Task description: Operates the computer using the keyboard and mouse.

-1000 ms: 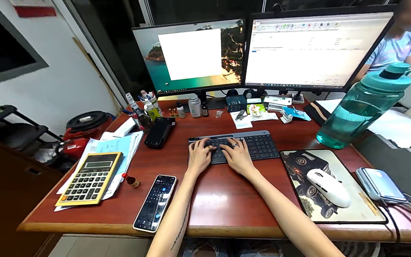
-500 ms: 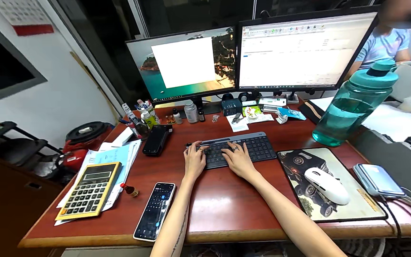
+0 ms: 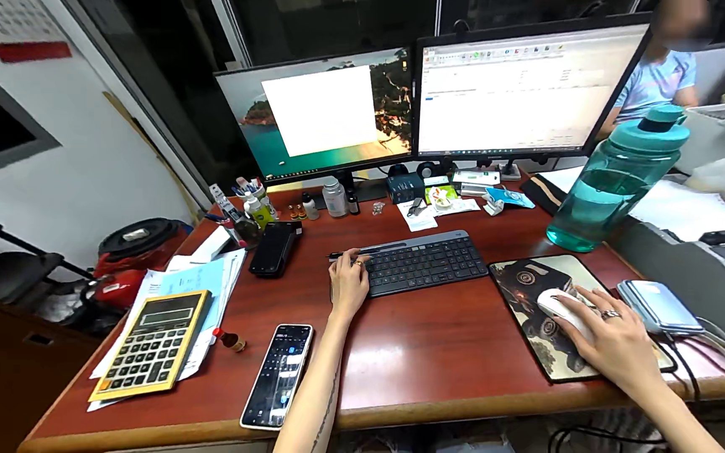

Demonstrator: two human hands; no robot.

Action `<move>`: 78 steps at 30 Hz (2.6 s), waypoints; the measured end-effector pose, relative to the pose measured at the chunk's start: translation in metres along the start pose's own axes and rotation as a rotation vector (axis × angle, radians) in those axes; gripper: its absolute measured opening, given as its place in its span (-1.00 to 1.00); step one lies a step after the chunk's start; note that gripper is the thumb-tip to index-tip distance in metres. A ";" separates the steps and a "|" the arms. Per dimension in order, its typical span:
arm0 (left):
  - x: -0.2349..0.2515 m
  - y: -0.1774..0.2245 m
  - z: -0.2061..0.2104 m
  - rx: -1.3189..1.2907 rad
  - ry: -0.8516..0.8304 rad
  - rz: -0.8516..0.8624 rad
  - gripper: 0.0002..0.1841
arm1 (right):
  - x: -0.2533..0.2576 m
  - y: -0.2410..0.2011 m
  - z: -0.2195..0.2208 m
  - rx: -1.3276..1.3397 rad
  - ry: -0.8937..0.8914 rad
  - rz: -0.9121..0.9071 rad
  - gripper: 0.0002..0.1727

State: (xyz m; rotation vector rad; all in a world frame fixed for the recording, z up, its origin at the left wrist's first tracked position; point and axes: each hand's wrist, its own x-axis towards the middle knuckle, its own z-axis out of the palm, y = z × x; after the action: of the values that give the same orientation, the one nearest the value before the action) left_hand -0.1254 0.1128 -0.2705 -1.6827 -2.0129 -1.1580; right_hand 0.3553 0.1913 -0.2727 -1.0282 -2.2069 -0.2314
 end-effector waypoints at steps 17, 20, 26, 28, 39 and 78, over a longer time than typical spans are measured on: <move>-0.004 -0.002 -0.003 -0.010 0.035 -0.005 -0.72 | -0.007 0.004 0.009 0.132 -0.105 -0.003 -0.48; -0.004 -0.002 -0.006 -0.008 0.020 -0.027 -0.72 | -0.006 0.004 0.008 0.153 -0.128 0.032 -0.49; -0.004 -0.003 -0.005 -0.008 0.029 -0.019 -0.73 | -0.007 0.007 0.011 0.148 -0.129 0.031 -0.48; -0.004 -0.003 -0.004 -0.005 0.031 -0.021 -0.73 | -0.007 0.008 0.011 0.148 -0.128 0.031 -0.47; -0.003 -0.003 -0.004 -0.004 0.040 -0.020 -0.73 | -0.006 0.007 0.011 0.143 -0.116 0.019 -0.47; -0.006 -0.011 -0.014 -0.015 0.002 -0.073 -0.74 | 0.147 -0.220 0.147 0.402 -0.303 -0.136 -0.61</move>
State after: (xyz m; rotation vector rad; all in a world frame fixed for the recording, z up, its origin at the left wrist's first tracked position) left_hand -0.1382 0.0987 -0.2694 -1.6267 -2.0854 -1.2003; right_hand 0.0531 0.1952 -0.2611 -0.7275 -2.4596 0.3194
